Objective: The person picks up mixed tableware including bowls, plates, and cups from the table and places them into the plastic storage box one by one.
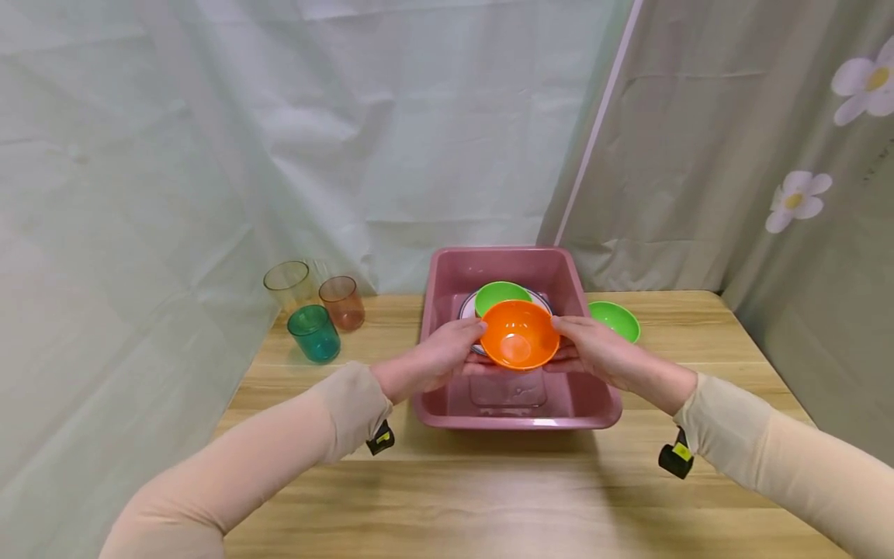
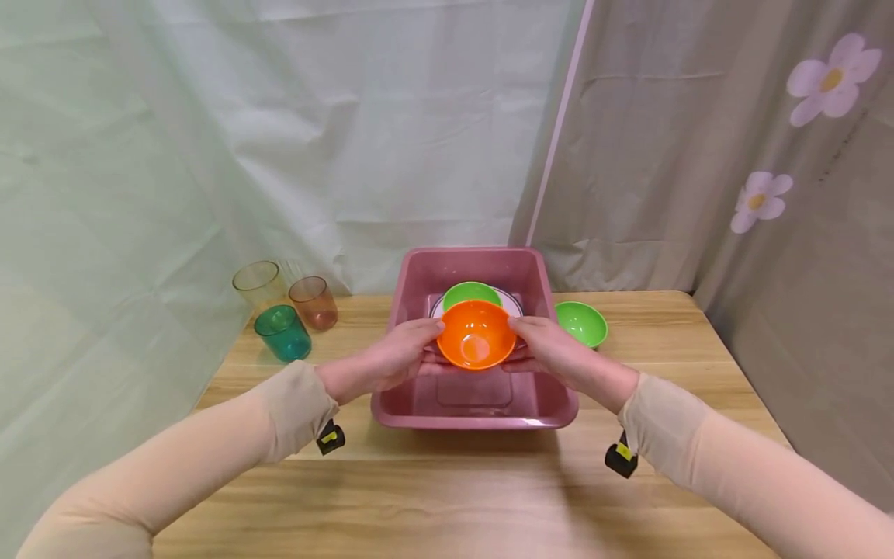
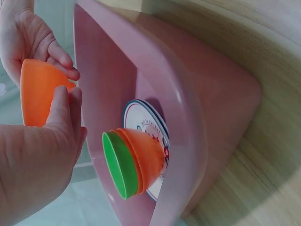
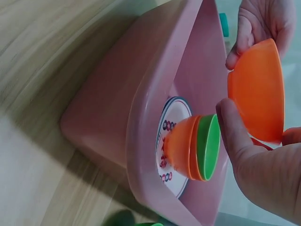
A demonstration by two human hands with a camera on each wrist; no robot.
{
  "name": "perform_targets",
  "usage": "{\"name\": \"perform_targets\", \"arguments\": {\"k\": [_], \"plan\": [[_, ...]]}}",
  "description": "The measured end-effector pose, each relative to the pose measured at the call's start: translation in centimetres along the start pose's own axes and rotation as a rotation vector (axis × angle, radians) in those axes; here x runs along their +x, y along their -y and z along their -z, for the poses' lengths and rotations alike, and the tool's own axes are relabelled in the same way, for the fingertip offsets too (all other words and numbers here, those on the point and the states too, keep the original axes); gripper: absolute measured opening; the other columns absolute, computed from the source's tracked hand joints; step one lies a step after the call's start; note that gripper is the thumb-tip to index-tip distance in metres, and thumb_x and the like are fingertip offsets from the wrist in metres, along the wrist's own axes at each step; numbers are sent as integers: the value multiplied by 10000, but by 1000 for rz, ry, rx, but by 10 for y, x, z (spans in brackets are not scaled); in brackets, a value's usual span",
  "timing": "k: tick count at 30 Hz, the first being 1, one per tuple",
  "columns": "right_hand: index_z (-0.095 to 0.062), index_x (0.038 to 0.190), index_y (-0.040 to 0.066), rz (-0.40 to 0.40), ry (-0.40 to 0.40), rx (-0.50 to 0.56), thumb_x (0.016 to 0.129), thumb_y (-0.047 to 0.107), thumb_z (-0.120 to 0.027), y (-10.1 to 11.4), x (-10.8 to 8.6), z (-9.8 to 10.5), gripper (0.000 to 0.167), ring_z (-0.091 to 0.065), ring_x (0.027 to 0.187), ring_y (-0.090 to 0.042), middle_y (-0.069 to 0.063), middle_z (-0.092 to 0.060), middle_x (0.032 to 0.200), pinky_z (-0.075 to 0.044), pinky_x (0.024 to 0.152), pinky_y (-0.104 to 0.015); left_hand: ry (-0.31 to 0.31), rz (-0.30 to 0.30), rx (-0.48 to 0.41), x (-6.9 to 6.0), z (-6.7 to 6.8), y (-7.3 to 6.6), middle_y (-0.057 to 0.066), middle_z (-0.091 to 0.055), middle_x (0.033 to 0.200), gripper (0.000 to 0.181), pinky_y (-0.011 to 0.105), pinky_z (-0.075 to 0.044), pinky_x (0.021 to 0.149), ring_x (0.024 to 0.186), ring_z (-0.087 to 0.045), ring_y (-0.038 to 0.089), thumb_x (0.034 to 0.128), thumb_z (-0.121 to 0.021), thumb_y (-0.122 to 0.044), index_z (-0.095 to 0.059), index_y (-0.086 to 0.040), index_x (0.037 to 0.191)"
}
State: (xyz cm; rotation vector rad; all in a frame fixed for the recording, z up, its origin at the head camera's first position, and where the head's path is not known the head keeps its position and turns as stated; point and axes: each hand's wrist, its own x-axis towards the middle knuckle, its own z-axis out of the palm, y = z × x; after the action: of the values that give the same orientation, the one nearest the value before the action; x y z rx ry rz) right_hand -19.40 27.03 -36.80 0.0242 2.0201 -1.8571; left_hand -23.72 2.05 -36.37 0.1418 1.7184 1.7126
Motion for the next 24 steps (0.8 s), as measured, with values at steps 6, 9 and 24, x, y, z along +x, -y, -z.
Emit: {"name": "perform_targets", "arguments": {"k": [6,9,24], "plan": [[-409,1479,-107,63,-63,-242,1116,294,-424,2,-9,6,541,-626,1202,-371,-283,-599,1331,-454,1072,-524,-56,-16,-42,9,8,-4,283,-572,1353,501,510,-517,967,1033,-706,349,1126,-388,-209,-319,62,1542],[-407,1531,-28,121,-87,-439,1104,350,-453,3,-16,10,573,-513,1339,-391,-232,-520,1475,-382,1126,-562,-84,-23,-55,13,13,-7,293,-551,1379,501,526,-503,983,1023,-701,349,1127,-383,-197,-299,43,1559],[-303,1616,84,422,-128,-1152,1011,567,-548,-2,-43,2,812,-205,1533,-377,-139,-277,1662,-222,1199,-592,-162,-26,32,42,36,-29,285,-555,1363,511,442,-546,937,1080,-674,354,1134,-348,-212,-272,51,1565]]}}
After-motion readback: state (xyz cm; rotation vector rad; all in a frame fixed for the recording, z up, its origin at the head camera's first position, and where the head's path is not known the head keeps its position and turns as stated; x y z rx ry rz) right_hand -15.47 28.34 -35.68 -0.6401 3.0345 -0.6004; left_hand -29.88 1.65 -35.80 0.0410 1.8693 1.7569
